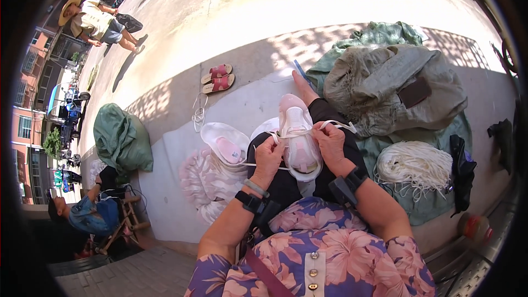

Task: Lacing a white and pink shoe with white shoelaces.

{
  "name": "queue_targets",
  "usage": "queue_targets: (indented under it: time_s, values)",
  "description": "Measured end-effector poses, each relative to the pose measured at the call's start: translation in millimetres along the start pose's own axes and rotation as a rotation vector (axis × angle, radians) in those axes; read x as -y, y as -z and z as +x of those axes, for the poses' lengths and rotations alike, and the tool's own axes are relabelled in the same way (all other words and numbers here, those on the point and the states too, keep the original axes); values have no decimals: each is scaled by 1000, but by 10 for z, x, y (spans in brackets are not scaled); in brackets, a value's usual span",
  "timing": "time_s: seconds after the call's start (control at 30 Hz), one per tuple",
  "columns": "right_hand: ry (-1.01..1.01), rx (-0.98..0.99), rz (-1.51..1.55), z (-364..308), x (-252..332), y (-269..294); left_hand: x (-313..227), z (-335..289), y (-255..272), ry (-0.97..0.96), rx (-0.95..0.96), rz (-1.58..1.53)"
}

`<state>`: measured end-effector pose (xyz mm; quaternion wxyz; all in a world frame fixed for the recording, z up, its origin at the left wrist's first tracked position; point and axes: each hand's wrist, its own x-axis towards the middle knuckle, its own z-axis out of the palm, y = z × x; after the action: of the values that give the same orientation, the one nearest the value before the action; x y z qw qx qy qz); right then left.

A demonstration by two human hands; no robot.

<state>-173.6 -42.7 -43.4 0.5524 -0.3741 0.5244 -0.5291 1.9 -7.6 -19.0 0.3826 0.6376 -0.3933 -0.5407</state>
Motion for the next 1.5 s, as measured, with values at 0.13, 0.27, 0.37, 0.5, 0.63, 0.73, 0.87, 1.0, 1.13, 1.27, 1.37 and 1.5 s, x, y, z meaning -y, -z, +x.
queue_targets:
  time_s: [0.13, 0.27, 0.37, 0.5, 0.63, 0.73, 0.87, 1.0, 1.13, 1.27, 1.37, 1.5]
  values:
    - [-37, -17, 2, 38, 34, -38, 114, 182, 38, -147, -60, 190]
    - [-33, -21, -24, 18, -2, -19, 80, 195, 46, -80, -85, 92]
    - [-47, -2, 33, 20, -9, 0, 40, 122, 11, -87, -82, 100]
    - [-42, 2, 15, 24, -7, -5, 95, 112, -8, -120, -76, 80]
    - [-36, 5, 2, 38, -40, -5, 110, 114, -25, -156, -83, 85]
    - [62, 16, -159, 24, -37, -33, 189, 142, -17, -195, -143, 124]
    - [587, 71, -614, 91, -90, -43, 139, 122, -82, -267, -262, 212]
    - [548, 91, -686, 109, -41, -56, 121, 145, -83, -250, -298, 240]
    - [472, 45, -724, 24, 31, -22, 106, 150, -103, -296, -331, 365]
    - [438, 49, -754, 30, -10, 30, 84, 169, -165, -347, -362, 303]
    - [435, 56, -807, 14, -34, 104, 71, 190, -176, -355, -358, 270]
    - [492, 44, -693, -45, 5, 119, 71, 213, -160, -307, -335, 387]
